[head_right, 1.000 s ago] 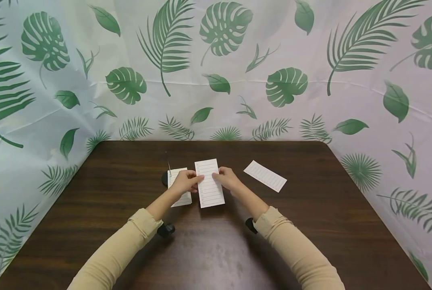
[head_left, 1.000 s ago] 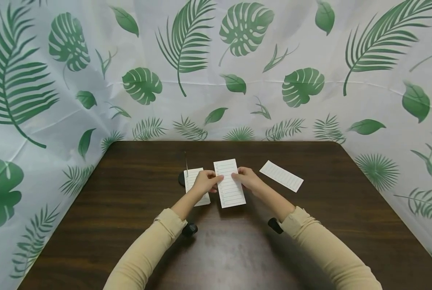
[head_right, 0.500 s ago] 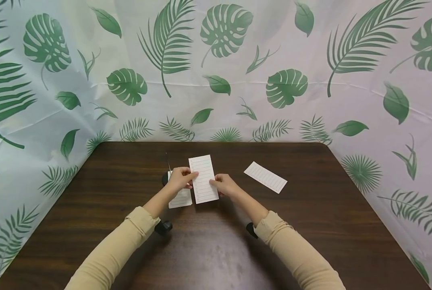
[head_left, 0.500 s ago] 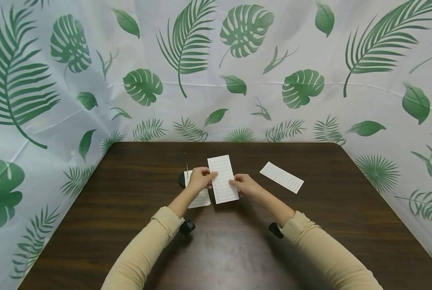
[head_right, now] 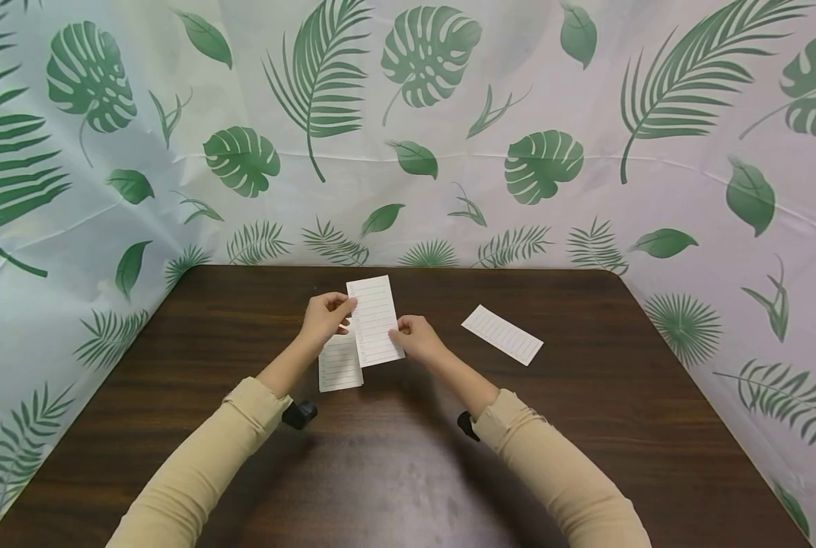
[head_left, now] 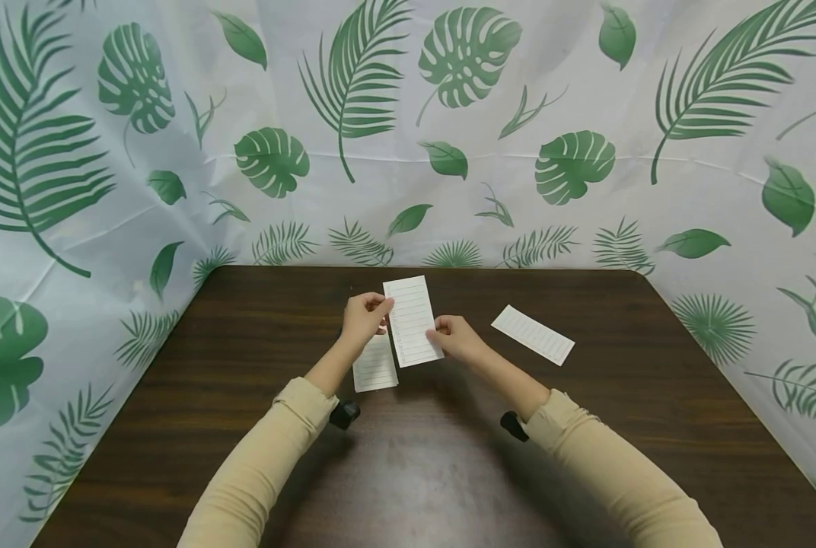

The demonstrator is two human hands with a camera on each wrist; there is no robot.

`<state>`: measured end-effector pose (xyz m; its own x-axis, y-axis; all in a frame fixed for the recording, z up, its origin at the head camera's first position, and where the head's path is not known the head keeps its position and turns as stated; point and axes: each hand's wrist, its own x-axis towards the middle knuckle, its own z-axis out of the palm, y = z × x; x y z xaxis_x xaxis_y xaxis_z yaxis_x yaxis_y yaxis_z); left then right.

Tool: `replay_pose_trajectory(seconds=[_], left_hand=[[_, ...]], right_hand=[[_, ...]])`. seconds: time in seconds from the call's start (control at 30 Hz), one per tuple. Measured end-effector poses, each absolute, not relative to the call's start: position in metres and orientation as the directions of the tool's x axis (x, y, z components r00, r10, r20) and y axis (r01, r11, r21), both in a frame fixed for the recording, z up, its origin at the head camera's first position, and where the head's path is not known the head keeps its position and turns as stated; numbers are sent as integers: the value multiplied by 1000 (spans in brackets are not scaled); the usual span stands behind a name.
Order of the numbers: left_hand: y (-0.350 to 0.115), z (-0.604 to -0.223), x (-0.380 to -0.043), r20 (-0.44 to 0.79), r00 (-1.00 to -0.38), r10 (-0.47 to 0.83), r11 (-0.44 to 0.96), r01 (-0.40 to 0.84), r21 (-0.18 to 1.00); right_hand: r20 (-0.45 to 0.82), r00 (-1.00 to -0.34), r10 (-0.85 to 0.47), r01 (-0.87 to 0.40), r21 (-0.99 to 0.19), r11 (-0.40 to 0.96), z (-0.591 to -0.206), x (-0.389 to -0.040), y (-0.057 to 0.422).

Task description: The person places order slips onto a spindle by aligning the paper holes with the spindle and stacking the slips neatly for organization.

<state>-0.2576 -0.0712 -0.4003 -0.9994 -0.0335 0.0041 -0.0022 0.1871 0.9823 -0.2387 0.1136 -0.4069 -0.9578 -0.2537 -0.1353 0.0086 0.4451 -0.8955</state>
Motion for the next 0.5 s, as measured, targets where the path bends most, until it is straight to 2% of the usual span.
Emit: replay_pose_trajectory(seconds=[0.2,0.5], left_hand=[[-84,-387,-259,40,-996,-85,215,21,976],[-106,-371,-266,29,-994,-102,159,12,987]], right_hand=[[-160,-956,-245,33,-890,454,-393,-242,99],[-173,-951,-255,46,-898,437,-377,-250,75]])
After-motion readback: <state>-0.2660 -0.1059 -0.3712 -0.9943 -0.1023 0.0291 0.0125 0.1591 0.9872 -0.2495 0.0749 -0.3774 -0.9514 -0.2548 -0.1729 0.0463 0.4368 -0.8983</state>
